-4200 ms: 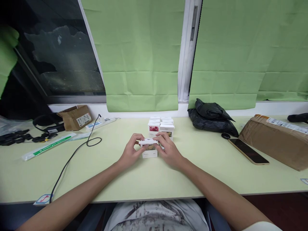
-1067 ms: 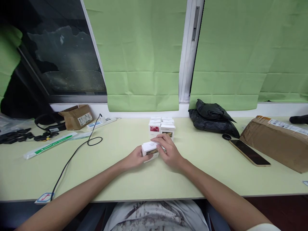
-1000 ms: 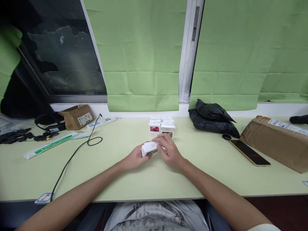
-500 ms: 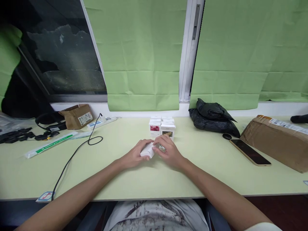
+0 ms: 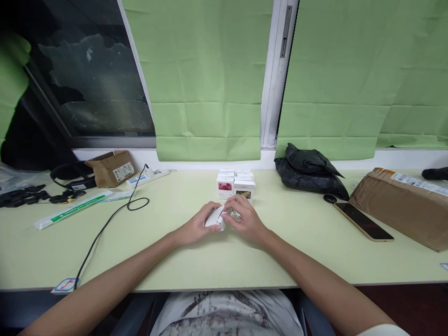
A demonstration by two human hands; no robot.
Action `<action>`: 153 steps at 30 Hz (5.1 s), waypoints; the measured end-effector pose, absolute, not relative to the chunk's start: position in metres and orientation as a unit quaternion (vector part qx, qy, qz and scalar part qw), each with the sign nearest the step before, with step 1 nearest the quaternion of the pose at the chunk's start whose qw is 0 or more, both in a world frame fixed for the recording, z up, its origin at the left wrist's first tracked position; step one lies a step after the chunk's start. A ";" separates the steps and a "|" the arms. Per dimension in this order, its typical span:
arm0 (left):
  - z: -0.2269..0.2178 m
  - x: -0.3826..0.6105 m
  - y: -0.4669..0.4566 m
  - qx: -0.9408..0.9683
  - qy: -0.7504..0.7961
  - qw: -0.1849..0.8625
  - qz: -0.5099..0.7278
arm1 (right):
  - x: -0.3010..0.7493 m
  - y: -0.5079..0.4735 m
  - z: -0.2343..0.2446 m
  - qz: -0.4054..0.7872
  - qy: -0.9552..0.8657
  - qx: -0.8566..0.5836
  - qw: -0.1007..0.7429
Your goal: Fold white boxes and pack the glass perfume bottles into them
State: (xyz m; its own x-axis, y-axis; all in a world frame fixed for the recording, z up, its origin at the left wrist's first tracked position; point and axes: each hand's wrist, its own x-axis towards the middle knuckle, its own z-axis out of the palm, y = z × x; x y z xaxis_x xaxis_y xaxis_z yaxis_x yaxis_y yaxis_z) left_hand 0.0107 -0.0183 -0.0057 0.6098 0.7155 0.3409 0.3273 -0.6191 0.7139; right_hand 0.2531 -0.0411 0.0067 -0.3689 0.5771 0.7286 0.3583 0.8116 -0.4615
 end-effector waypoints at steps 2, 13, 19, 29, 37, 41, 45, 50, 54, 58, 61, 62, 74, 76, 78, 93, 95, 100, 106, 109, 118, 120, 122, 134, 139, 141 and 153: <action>-0.006 0.011 -0.018 0.841 0.309 0.308 0.321 | 0.253 -0.041 0.006 0.121 -0.816 -0.293 0.483; -0.009 0.010 -0.017 0.840 0.298 0.310 0.332 | 0.253 -0.041 0.008 0.180 -0.813 -0.303 0.464; -0.008 0.010 -0.017 0.848 0.292 0.299 0.324 | 0.254 -0.040 0.008 0.187 -0.815 -0.298 0.460; -0.008 0.011 -0.018 0.847 0.295 0.281 0.341 | 0.250 -0.035 -0.001 0.202 -0.780 -0.328 0.494; -0.001 0.013 -0.023 0.855 0.306 0.203 0.366 | 0.249 -0.036 -0.003 0.262 -0.754 -0.340 0.497; 0.002 0.013 -0.025 0.863 0.294 0.184 0.368 | 0.249 -0.036 -0.004 0.278 -0.755 -0.339 0.488; 0.002 0.013 -0.025 0.868 0.285 0.183 0.364 | 0.250 -0.035 -0.004 0.259 -0.769 -0.310 0.496; -0.001 0.013 -0.023 0.863 0.278 0.194 0.374 | 0.251 -0.034 -0.004 0.219 -0.792 -0.295 0.488; -0.003 0.013 -0.023 0.850 0.274 0.227 0.389 | 0.252 -0.034 -0.004 0.210 -0.798 -0.296 0.481; -0.002 0.014 -0.024 0.829 0.267 0.300 0.390 | 0.252 -0.035 -0.004 0.201 -0.795 -0.315 0.479; -0.001 0.014 -0.024 0.820 0.262 0.335 0.383 | 0.253 -0.035 -0.004 0.179 -0.801 -0.325 0.470; -0.001 0.014 -0.024 0.819 0.266 0.338 0.380 | 0.253 -0.035 -0.004 0.173 -0.802 -0.329 0.467; 0.003 0.013 -0.021 0.797 0.320 0.196 0.473 | 0.257 -0.033 -0.004 0.130 -0.790 -0.376 0.467; 0.005 0.011 -0.019 0.798 0.327 0.157 0.481 | 0.257 -0.032 -0.006 0.129 -0.788 -0.377 0.470; 0.006 0.010 -0.017 0.796 0.341 0.138 0.481 | 0.256 -0.031 -0.007 0.136 -0.790 -0.376 0.465; -0.009 0.003 0.009 0.744 0.453 0.232 0.434 | 0.258 -0.030 -0.004 0.177 -0.743 -0.423 0.488; -0.012 -0.002 0.017 0.730 0.474 0.203 0.449 | 0.260 -0.028 -0.004 0.169 -0.724 -0.428 0.514; -0.020 -0.012 0.033 0.717 0.483 0.183 0.468 | 0.264 -0.021 -0.004 0.134 -0.667 -0.454 0.576; -0.026 -0.013 0.041 0.718 0.470 0.203 0.472 | 0.274 -0.005 -0.007 0.100 -0.581 -0.493 0.640; -0.028 -0.013 0.042 0.716 0.467 0.217 0.472 | 0.280 0.003 -0.012 0.116 -0.558 -0.508 0.646; -0.031 -0.009 0.038 0.723 0.424 0.279 0.469 | 0.288 0.022 -0.032 0.196 -0.549 -0.548 0.600; -0.030 -0.007 0.036 0.729 0.411 0.309 0.452 | 0.288 0.023 -0.034 0.219 -0.553 -0.551 0.585; -0.029 -0.006 0.033 0.734 0.405 0.327 0.436 | 0.288 0.023 -0.033 0.239 -0.556 -0.550 0.576; -0.027 -0.001 0.026 0.765 0.391 0.334 0.388 | 0.286 0.018 -0.027 0.230 -0.578 -0.550 0.557; -0.024 0.001 0.022 0.763 0.405 0.303 0.402 | 0.288 0.022 -0.030 0.214 -0.580 -0.554 0.558; -0.022 0.001 0.021 0.764 0.409 0.298 0.401 | 0.288 0.024 -0.031 0.217 -0.578 -0.551 0.561; -0.015 0.002 0.015 0.772 0.406 0.282 0.399 | 0.289 0.023 -0.027 0.215 -0.578 -0.517 0.594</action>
